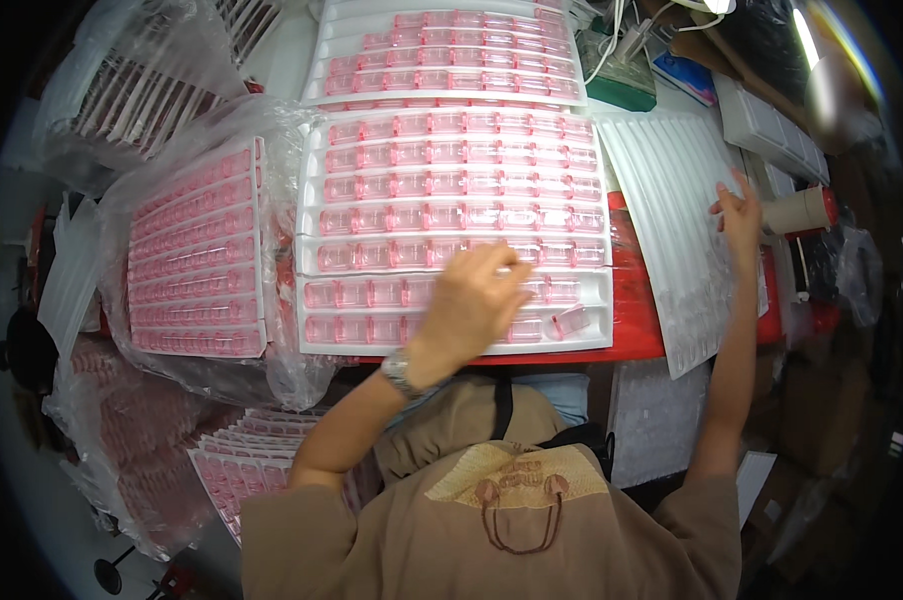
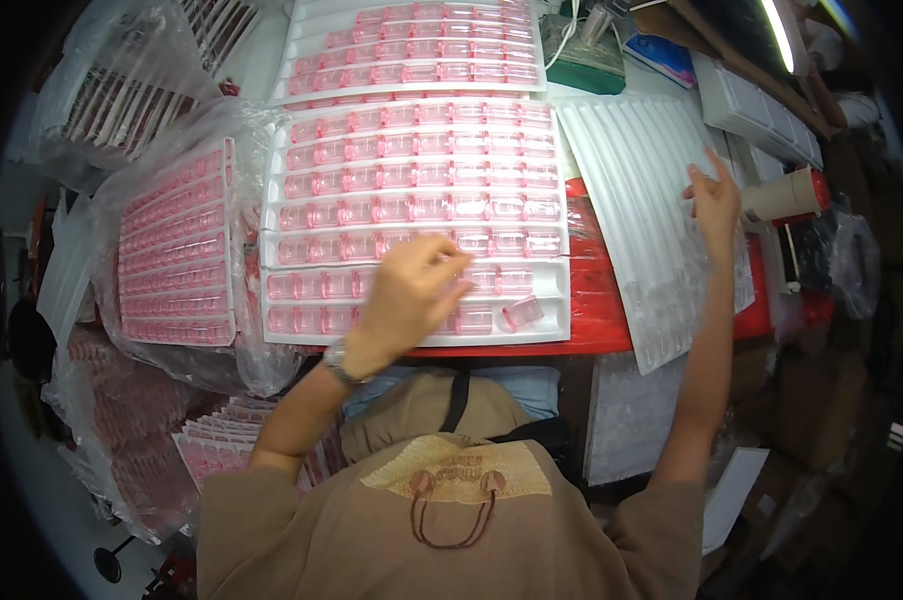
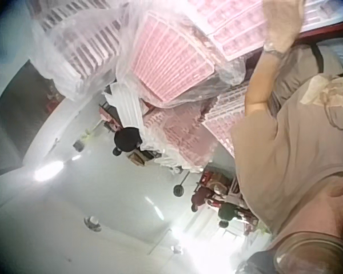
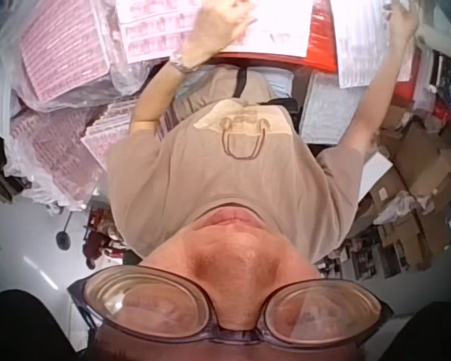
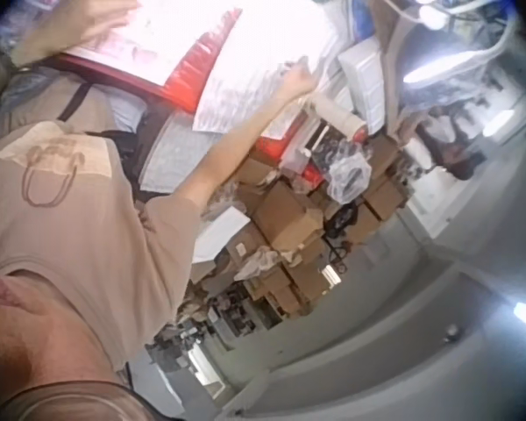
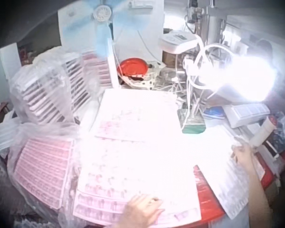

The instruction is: The person is inspecting and organizing small pink vials into plastic trays and then moving the trays into stacks.

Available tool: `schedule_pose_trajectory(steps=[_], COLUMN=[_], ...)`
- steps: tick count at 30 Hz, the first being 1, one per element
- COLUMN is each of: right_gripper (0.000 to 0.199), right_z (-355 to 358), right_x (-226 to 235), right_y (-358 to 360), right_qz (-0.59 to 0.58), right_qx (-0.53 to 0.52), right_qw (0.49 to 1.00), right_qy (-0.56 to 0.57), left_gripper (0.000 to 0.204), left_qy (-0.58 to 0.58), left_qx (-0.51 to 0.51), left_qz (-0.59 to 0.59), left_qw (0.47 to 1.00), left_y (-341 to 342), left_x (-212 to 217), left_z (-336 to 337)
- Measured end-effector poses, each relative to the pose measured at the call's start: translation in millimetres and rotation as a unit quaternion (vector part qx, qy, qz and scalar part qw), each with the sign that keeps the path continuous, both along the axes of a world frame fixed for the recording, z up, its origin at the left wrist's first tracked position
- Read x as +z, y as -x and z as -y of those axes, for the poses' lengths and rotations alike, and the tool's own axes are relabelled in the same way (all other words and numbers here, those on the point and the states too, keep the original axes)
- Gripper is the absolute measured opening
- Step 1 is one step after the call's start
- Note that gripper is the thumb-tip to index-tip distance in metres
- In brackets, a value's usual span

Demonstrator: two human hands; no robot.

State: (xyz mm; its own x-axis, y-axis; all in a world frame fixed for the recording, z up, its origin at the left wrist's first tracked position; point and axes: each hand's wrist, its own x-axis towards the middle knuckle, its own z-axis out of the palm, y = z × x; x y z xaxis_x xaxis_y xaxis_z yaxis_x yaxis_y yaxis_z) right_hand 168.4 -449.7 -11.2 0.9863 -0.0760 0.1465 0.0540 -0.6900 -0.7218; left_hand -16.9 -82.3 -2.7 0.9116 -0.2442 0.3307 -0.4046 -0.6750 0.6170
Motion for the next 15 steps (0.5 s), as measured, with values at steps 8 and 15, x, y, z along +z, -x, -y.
schedule_pose_trajectory(steps=[8,15], right_gripper=[0.026,0.027], right_z=[-130.4,-149.7], right_x=[3.0,-24.9], right_y=[138.0,162.7], right_qz=[-0.17,-0.031], right_qx=[0.066,0.05], right_qw=[0.884,0.947], right_qy=[-0.431,-0.316], left_gripper=[0.032,0.029], left_qy=[-0.065,0.12], left_qx=[0.016,0.01], left_qz=[0.016,-0.019], left_qw=[0.998,0.993], left_y=[-0.2,-1.2], left_x=[-21.6,-27.0], left_z=[52.2,53.2])
